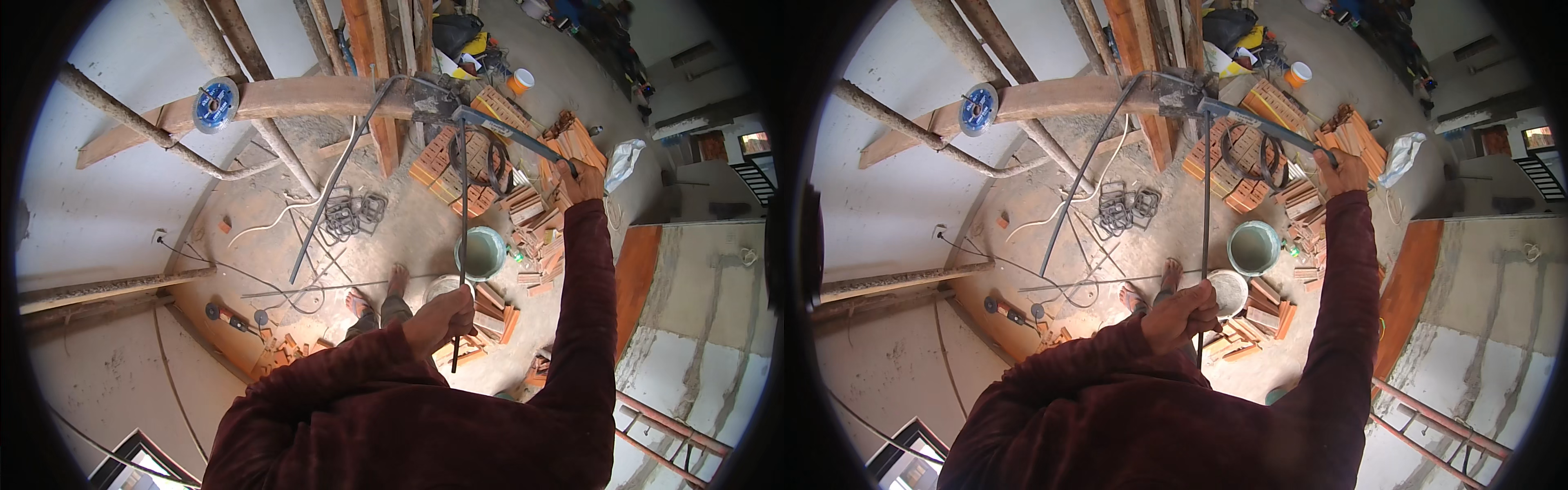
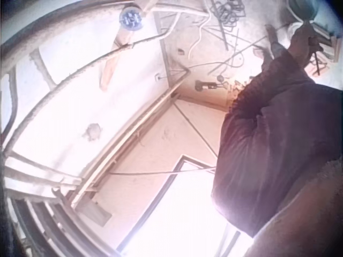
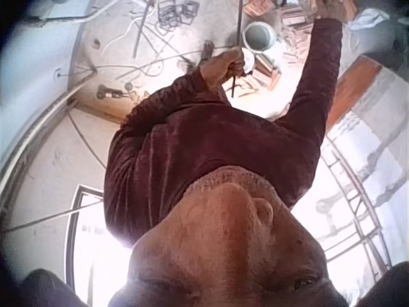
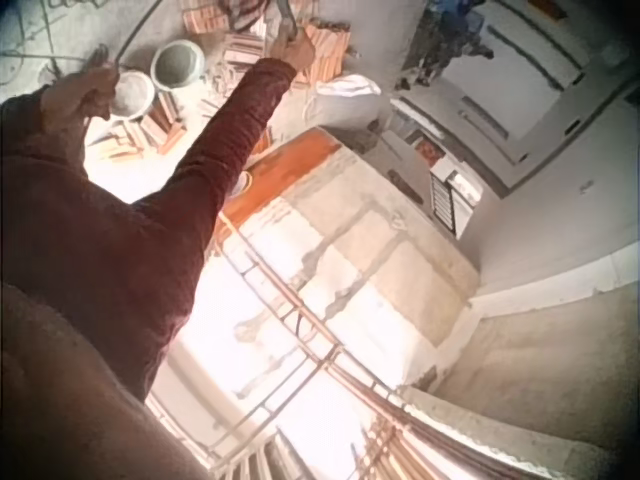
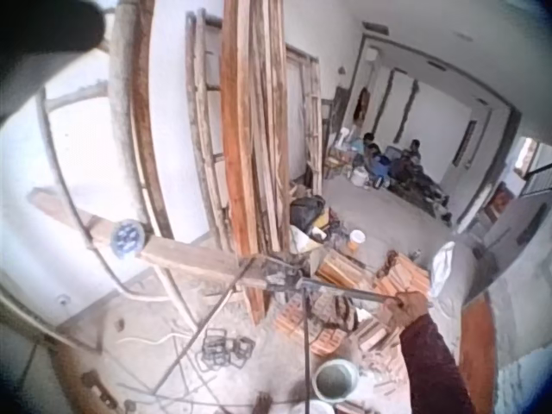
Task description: The person bends a metal rod using a manual bending tool clamped to a wooden beam. They repeatedly adjust the rod's position and apply force to create bends. The person then walks across the construction site carrying the bent rod.
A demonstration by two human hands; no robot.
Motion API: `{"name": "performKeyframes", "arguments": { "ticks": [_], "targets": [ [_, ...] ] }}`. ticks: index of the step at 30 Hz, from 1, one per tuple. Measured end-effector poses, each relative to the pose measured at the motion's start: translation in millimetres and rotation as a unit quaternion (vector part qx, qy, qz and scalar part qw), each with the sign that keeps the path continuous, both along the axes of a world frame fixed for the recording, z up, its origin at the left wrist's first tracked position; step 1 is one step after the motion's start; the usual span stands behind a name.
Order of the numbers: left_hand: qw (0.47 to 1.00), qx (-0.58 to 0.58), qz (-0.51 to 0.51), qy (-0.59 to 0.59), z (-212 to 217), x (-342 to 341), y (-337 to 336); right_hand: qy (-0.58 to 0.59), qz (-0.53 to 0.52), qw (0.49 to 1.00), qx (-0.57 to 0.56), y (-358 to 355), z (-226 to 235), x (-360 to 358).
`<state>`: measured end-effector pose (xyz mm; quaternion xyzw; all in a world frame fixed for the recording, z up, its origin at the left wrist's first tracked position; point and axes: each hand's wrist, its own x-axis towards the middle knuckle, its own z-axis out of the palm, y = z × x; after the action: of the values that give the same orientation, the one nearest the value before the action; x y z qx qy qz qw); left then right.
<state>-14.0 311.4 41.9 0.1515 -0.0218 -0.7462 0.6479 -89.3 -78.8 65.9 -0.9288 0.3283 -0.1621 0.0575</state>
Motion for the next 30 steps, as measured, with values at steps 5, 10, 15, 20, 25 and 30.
{"name": "performKeyframes", "arguments": {
  "ticks": [5,10,15,20,25,30],
  "targets": [
    [0.999,0.034,0.002,0.020,21,-1,-3,-0.013,0.012,1.000,0.008,-12,9,2],
    [0.997,0.056,-0.027,0.045,31,1,-2,0.012,0.031,0.999,-0.021,-11,16,9],
    [0.996,0.043,-0.038,0.064,25,-1,-5,0.002,0.034,0.999,-0.028,-13,13,19],
    [0.994,0.060,-0.048,0.078,23,1,-5,0.027,0.033,0.998,-0.039,-22,7,17],
    [0.994,0.063,-0.057,0.073,24,4,-3,0.047,0.020,0.997,-0.066,-16,8,11],
    [0.994,0.071,-0.051,0.069,25,8,-2,0.028,-0.008,0.997,-0.067,10,14,9]
  ]
}}
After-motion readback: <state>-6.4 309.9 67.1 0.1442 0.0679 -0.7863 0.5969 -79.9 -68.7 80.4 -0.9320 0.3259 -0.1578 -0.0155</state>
